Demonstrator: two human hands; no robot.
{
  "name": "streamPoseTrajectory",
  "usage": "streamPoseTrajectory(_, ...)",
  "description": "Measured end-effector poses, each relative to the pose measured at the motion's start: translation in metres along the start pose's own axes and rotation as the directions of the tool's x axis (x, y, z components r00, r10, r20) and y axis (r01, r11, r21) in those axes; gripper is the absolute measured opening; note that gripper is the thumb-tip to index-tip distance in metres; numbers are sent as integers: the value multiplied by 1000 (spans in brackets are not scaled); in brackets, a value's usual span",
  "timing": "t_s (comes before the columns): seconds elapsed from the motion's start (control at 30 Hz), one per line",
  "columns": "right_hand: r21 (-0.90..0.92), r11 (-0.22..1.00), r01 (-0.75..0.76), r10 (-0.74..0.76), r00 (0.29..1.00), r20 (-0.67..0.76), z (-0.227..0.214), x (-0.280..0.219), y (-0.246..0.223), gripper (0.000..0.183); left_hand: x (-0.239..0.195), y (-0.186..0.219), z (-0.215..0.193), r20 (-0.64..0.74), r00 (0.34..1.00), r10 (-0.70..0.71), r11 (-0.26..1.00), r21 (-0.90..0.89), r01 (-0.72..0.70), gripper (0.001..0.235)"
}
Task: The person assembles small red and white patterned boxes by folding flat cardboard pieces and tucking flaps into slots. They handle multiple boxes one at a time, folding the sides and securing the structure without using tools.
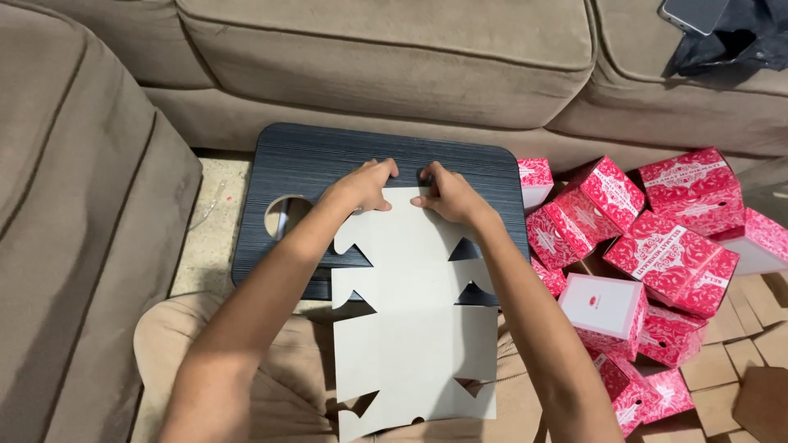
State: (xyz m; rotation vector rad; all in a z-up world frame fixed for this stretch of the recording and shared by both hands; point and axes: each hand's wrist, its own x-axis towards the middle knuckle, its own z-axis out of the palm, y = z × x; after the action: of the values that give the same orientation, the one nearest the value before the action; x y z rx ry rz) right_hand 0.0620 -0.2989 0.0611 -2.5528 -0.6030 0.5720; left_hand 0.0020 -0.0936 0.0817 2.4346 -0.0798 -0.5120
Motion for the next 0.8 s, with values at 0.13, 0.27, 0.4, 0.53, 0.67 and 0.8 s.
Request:
streamPoseTrajectory(0.13, -44, 998, 49, -50, 999, -20, 4, -1, 5, 41, 7, -11, 6, 51, 999, 5, 1000, 25, -6, 53)
streamPoseTrajectory(0.27, -21, 1000, 7, -8, 1000, -10, 8, -6, 7, 38, 19, -23, 23, -57, 998, 33, 996, 88, -28, 43)
streamPoseTrajectory(0.4, -44, 999, -28, 27, 999, -30, 4, -23, -5, 44, 3, -11, 23, -40, 999, -26, 999, 46, 28, 49)
streamPoseTrajectory(0.53, 20, 999, -25, 25, 1000, -16, 3, -30, -8, 56, -20, 0, 8, 14, 999, -35, 999, -18, 36, 73)
streamPoseTrajectory(0.67, 110, 990, 94, -99, 994, 48, -4, -41, -18, 43, -20, -9, 0, 93, 995, 24, 998, -52, -19, 77)
streamPoseTrajectory(0.8, 35, 979, 203, -200, 977, -71, -7, -30, -13, 26, -30, 9, -11, 22, 996, 85, 996, 22, -86, 42)
